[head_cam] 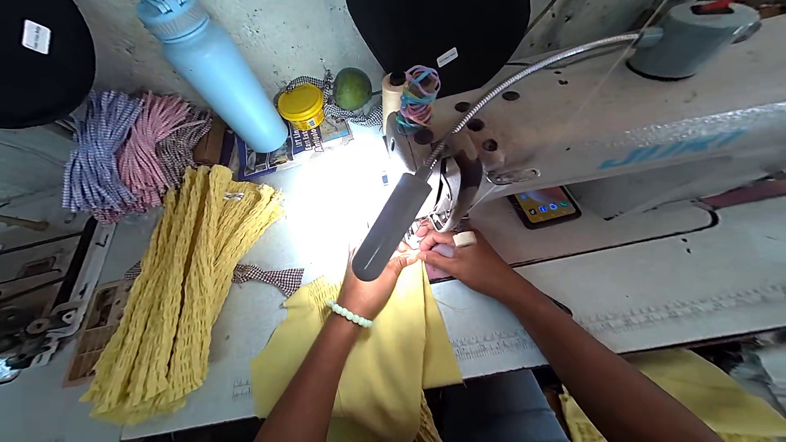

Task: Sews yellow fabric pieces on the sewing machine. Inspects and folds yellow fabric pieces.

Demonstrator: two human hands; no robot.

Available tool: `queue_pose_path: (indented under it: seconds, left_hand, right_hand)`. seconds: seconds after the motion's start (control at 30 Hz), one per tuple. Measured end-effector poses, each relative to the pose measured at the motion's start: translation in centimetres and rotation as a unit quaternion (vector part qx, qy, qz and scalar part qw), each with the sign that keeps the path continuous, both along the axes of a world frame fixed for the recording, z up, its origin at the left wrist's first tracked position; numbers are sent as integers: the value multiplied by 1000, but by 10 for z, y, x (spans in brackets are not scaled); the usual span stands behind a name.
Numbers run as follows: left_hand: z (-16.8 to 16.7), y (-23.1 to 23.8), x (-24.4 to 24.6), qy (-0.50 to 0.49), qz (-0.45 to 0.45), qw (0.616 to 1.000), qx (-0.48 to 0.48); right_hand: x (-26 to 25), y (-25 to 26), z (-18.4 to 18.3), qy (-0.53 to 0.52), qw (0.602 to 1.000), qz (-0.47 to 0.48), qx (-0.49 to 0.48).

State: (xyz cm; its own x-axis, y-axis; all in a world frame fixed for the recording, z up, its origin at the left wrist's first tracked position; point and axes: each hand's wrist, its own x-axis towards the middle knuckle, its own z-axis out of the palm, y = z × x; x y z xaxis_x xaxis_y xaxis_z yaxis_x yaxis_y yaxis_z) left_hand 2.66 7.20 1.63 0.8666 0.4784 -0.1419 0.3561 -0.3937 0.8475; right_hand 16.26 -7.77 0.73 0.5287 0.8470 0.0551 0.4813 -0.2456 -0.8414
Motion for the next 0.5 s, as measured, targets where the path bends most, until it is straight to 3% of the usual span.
queue_pose_path:
  seconds: [0.1,0.17,0.27,0.33,0.5]
  left_hand:
    - [12,-9,4,50,20,997,51]
    - [15,-23,2,51,22,981,184]
    - [-3,-43,-5,-94,5,894,438]
    - [-9,-59,-14,-101,-12,876,471]
    - [-19,-70,-30,-80,-10,894,441]
  right_hand:
    - [-4,6,3,8,999,-25,-40]
    - [-7,10,6,6,998,-39,-54]
    - [-9,13,11,6,996,-51,-72]
    - [-9,14,14,16,995,-62,-80]
    - [-12,15,21,20,991,-99,-82]
